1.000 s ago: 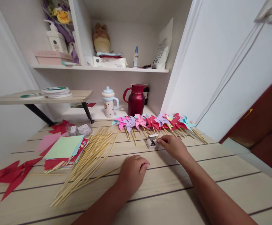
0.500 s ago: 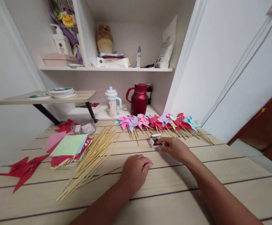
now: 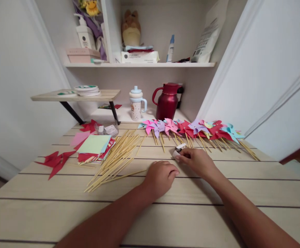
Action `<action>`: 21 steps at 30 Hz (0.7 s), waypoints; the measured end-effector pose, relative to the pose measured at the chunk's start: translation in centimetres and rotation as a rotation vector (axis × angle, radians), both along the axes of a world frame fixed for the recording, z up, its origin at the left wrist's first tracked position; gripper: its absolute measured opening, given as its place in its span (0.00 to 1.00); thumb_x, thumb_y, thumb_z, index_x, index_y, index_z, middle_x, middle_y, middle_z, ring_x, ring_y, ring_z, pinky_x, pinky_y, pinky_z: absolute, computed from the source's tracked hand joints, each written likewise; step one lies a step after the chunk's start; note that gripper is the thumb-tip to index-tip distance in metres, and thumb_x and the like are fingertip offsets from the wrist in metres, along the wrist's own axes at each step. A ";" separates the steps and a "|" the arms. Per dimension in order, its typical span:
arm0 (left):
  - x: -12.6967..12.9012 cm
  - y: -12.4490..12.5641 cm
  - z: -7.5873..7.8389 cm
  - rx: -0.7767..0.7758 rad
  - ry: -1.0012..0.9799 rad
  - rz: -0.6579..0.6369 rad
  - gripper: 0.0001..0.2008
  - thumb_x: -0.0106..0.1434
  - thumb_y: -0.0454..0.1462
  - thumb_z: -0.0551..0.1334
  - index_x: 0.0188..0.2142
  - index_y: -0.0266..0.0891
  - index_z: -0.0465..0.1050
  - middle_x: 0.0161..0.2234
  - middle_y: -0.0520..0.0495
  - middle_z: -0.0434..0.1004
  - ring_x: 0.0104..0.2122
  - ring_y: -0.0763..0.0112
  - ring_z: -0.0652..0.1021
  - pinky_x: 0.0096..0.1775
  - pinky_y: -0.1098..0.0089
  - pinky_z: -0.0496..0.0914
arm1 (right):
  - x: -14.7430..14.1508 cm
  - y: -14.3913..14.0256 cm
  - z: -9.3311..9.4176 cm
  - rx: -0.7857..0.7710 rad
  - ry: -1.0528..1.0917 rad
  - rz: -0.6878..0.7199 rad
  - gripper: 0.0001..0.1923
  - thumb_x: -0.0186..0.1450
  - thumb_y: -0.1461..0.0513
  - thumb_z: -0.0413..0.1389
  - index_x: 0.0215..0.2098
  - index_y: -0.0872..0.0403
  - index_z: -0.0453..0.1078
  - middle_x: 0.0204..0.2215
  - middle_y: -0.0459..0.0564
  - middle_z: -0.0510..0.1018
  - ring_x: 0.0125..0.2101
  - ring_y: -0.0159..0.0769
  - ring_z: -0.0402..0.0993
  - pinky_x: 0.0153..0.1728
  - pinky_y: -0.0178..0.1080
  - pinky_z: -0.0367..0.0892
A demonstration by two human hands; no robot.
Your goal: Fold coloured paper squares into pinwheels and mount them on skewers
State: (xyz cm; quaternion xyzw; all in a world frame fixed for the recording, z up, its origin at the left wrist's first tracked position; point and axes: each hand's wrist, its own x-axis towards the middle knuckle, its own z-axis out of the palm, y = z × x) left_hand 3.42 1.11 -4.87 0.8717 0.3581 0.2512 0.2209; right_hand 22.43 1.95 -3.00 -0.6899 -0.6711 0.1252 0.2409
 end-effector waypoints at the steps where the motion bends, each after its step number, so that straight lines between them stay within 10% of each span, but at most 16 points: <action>1: 0.0 0.0 0.0 0.011 0.004 0.002 0.11 0.66 0.36 0.58 0.36 0.41 0.81 0.36 0.48 0.83 0.38 0.65 0.79 0.42 0.67 0.68 | -0.4 0.0 0.0 0.008 0.022 0.018 0.12 0.61 0.53 0.56 0.27 0.50 0.77 0.24 0.49 0.79 0.26 0.38 0.72 0.26 0.37 0.56; 7: -0.1 0.0 0.1 -0.010 0.012 -0.008 0.12 0.67 0.37 0.57 0.37 0.43 0.81 0.35 0.48 0.82 0.38 0.65 0.78 0.42 0.67 0.69 | -0.7 -0.7 1.1 0.013 0.198 0.056 0.23 0.68 0.49 0.44 0.48 0.53 0.74 0.21 0.46 0.77 0.18 0.34 0.70 0.23 0.35 0.63; 15: -0.2 -0.3 0.8 -0.013 0.079 -0.001 0.12 0.67 0.37 0.57 0.37 0.43 0.81 0.36 0.48 0.82 0.39 0.64 0.78 0.44 0.65 0.69 | 1.8 -0.9 1.5 -0.083 0.100 0.088 0.15 0.60 0.53 0.56 0.21 0.51 0.76 0.13 0.44 0.71 0.16 0.33 0.64 0.20 0.36 0.53; 21: -0.2 -0.4 0.7 0.022 0.083 0.001 0.12 0.67 0.37 0.57 0.36 0.43 0.81 0.35 0.48 0.81 0.39 0.64 0.78 0.44 0.65 0.68 | -0.5 -1.0 0.9 -0.044 0.152 0.258 0.14 0.63 0.56 0.53 0.39 0.49 0.80 0.27 0.47 0.80 0.27 0.37 0.73 0.30 0.36 0.63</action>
